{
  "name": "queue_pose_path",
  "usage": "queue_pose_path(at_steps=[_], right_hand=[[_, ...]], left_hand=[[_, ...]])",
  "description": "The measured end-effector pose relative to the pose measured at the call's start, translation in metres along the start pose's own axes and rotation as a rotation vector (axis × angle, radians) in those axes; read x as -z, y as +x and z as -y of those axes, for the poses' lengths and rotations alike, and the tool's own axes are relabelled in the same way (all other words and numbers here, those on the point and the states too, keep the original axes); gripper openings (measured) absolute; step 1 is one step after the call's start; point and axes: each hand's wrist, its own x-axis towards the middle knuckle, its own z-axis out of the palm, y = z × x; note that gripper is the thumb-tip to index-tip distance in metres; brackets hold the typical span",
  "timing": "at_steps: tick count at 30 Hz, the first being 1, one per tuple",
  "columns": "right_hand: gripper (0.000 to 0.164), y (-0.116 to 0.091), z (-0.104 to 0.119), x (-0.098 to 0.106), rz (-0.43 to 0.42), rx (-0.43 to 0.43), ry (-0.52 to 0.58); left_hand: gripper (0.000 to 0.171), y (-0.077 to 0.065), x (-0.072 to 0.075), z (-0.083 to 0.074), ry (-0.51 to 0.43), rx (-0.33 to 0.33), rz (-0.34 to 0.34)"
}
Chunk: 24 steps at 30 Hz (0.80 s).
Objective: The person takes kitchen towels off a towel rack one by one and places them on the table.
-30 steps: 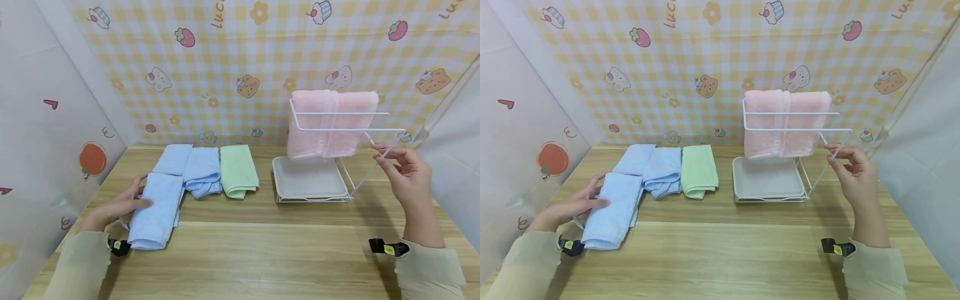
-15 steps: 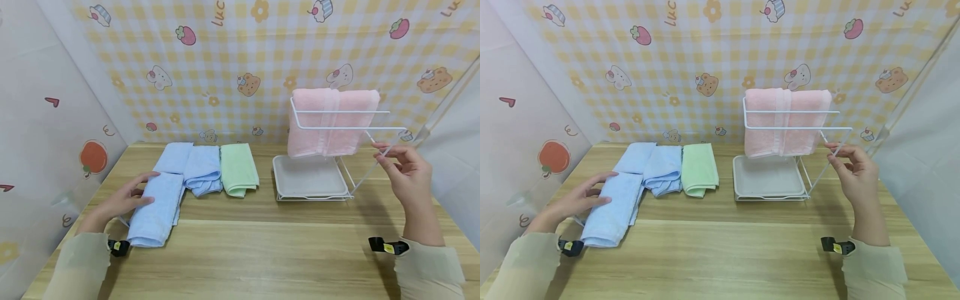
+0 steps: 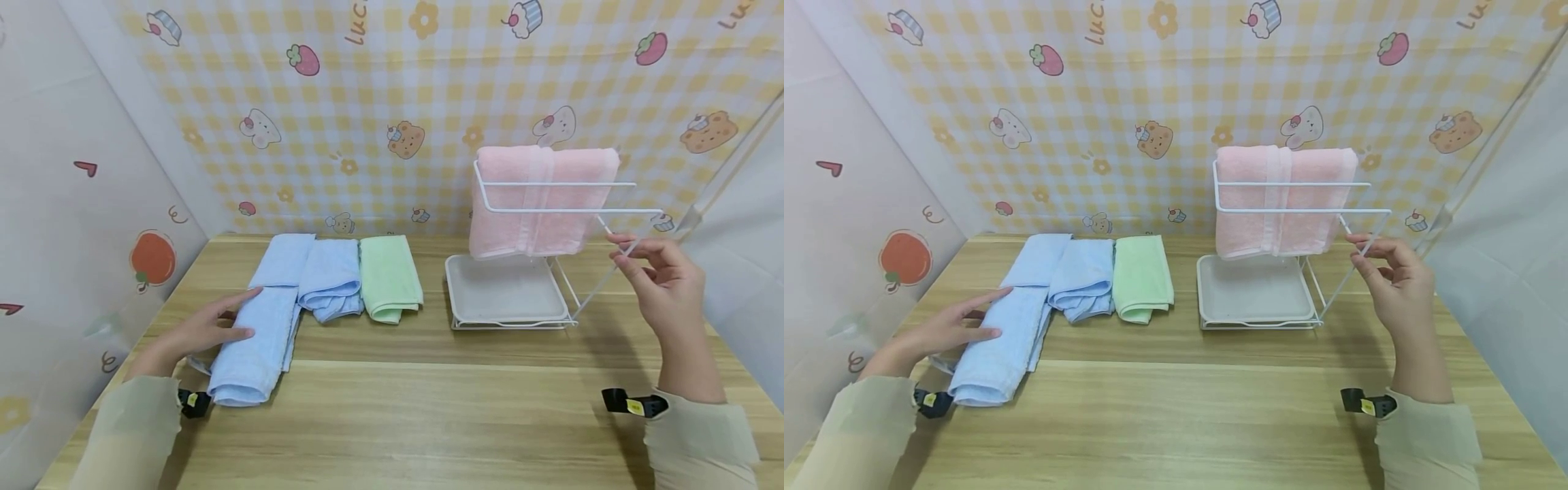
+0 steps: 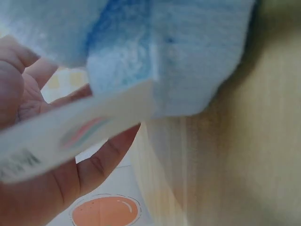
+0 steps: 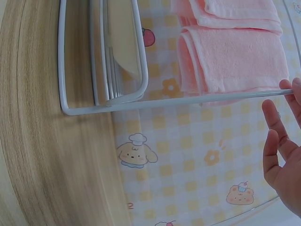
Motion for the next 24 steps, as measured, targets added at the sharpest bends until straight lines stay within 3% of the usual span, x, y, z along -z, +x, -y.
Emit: queue_pose_path(at_steps=[7,10,13,16,24], right_hand=[[0.007,0.001,0.001,-0.002,0.001,-0.006,-0.029],[0.008,0.001,0.001,-0.002,0.004,0.000,-0.018],[0.008,0.001,0.001,-0.001,0.011,0.007,-0.021],[0.008,0.002,0.000,-0.001,0.015,0.010,-0.027],[0.007,0.000,0.002,-0.001,-0.010,-0.008,-0.025]], left_hand=[[0.070,0.002,0.007,-0.011,0.005,0.030,-0.025],[0.062,0.005,0.016,-0.024,0.024,0.065,-0.053],[0.058,0.012,0.024,-0.043,0.034,0.059,-0.088],[0.053,0.021,0.028,-0.061,0.042,0.015,-0.119],[0.047,0.058,0.022,-0.102,0.005,-0.117,-0.102]])
